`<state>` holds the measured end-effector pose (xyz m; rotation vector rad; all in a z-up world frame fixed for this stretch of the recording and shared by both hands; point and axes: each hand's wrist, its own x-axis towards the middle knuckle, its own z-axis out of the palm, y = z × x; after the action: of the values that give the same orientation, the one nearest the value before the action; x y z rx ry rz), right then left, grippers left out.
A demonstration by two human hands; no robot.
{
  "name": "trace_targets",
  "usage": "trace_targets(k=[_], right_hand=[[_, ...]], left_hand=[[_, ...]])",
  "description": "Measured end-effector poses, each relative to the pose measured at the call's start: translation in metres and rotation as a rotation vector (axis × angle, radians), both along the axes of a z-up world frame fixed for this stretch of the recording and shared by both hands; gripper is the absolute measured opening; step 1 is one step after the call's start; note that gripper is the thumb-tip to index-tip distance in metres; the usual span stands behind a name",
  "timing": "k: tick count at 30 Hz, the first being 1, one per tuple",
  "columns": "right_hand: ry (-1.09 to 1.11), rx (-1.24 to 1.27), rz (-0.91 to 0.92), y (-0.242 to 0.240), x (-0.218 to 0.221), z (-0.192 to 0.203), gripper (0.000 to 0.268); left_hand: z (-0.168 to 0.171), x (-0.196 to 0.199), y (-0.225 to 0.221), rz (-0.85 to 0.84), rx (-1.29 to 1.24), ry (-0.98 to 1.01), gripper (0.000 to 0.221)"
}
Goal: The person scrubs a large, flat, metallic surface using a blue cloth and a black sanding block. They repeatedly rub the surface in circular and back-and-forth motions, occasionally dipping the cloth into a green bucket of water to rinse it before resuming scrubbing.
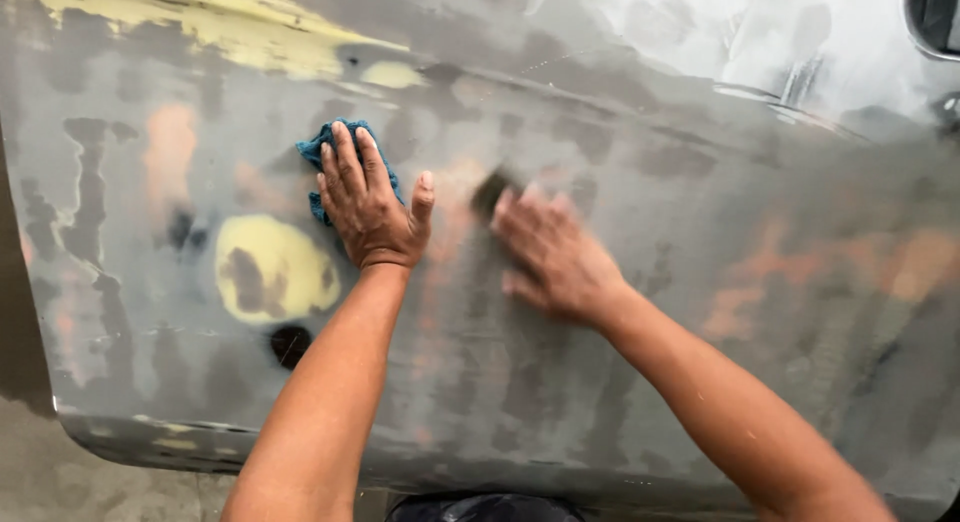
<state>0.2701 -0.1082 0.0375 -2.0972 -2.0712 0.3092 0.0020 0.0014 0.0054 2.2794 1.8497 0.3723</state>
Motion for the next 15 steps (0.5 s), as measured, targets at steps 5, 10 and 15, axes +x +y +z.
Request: trace_targets(k=[5,10,15], right_hand=[[-0.025,-0.091,0.079,-0.025,0.036,-0.017,0.071],[0.039,0.097,0.018,-0.040,-0.004,-0.009,0.074],[-0.457,-0.036,0.116,-0.047,0.035,-0.020,0.073]], left_hand=[[-0.003,-0.001,-0.001,-0.001,-0.002,0.004,0.093],[-0.003,0.000,0.000,0.000,-0.009,0.008,0.093],[0.002,0.001,0.002,0.012,-0.001,0.007,0.094]])
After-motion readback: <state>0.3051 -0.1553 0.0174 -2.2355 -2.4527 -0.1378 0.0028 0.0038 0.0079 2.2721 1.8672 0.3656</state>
